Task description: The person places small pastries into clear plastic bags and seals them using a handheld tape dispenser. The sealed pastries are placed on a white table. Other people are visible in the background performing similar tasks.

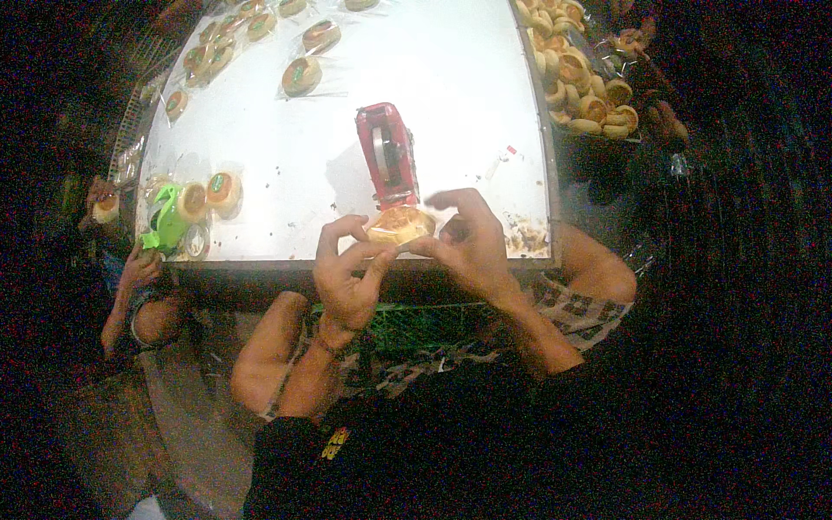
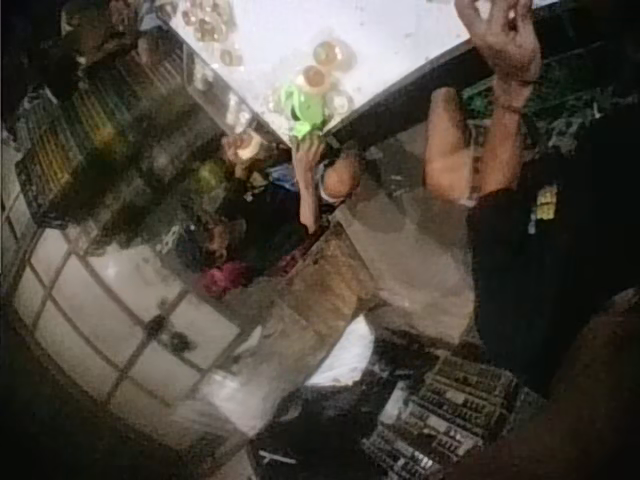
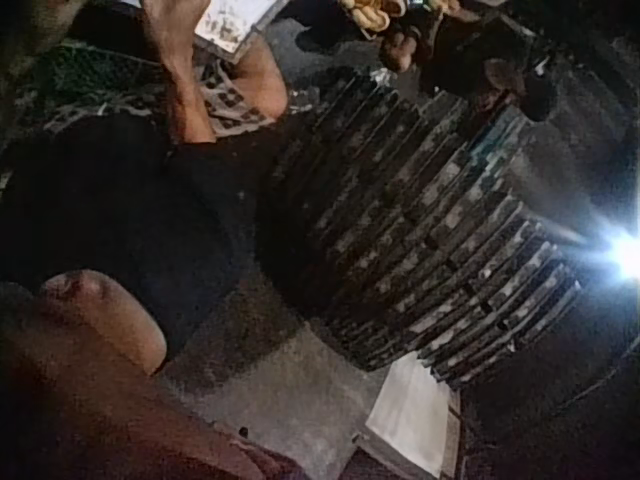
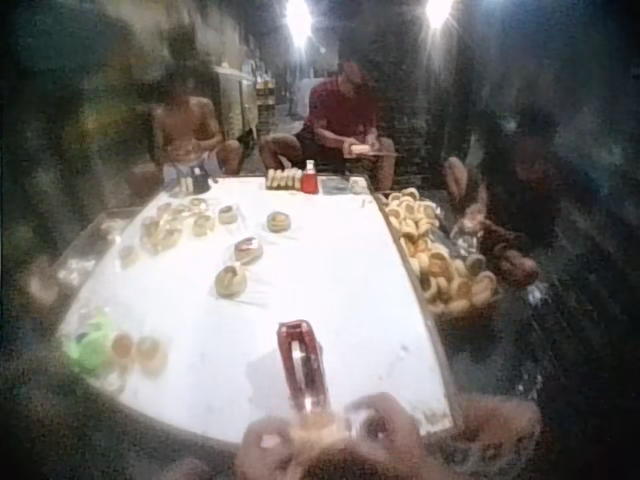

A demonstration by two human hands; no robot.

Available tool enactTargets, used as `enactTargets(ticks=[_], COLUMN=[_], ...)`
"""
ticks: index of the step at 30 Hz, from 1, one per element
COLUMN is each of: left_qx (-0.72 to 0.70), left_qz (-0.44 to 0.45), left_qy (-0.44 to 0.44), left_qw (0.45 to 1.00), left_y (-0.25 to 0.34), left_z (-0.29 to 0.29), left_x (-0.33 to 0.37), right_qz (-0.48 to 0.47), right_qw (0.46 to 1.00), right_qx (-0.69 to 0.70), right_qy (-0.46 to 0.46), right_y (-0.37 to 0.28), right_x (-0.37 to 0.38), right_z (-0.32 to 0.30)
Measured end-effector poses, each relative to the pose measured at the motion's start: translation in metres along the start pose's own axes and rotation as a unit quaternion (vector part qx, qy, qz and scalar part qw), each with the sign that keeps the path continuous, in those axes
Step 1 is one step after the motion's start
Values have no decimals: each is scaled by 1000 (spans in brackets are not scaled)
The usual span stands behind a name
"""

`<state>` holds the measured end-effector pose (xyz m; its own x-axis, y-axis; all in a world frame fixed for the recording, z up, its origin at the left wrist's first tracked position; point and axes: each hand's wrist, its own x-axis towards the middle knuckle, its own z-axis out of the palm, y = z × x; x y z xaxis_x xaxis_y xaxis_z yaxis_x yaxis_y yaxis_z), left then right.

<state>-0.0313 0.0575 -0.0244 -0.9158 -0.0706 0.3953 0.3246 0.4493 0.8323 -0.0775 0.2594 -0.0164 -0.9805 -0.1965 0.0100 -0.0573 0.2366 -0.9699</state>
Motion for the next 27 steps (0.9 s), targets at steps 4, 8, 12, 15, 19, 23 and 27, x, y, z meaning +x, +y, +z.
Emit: enactTargets(ticks=[4,8,12,15,19,23,27], left_qx=[-39,-164,-298,-428,-536,-508,-500], left_qz=[-48,-107,-208,-291,-356,-374,-377], left_qy=[33,-2,-83,-54,-16,-6,5], left_qw=[998,981,928,854,766,776,780], left_y=[-8,-11,-17,-25,-35,-38,-40], left_z=[5,1,-10,-13,-18,-27,-37], left_x=[9,5,-9,-16,-26,-34,-40], right_qz=[48,35,75,166,41,150,121], right_qw=[989,987,976,974,993,981,991], right_qx=[102,111,125,91,-106,-121,-43], right_qy=[-100,-112,-159,-128,9,-28,38], right_y=[-1,-6,-17,-16,11,25,13], right_x=[10,11,6,16,63,85,82], right_z=[1,7,13,15,37,52,63])
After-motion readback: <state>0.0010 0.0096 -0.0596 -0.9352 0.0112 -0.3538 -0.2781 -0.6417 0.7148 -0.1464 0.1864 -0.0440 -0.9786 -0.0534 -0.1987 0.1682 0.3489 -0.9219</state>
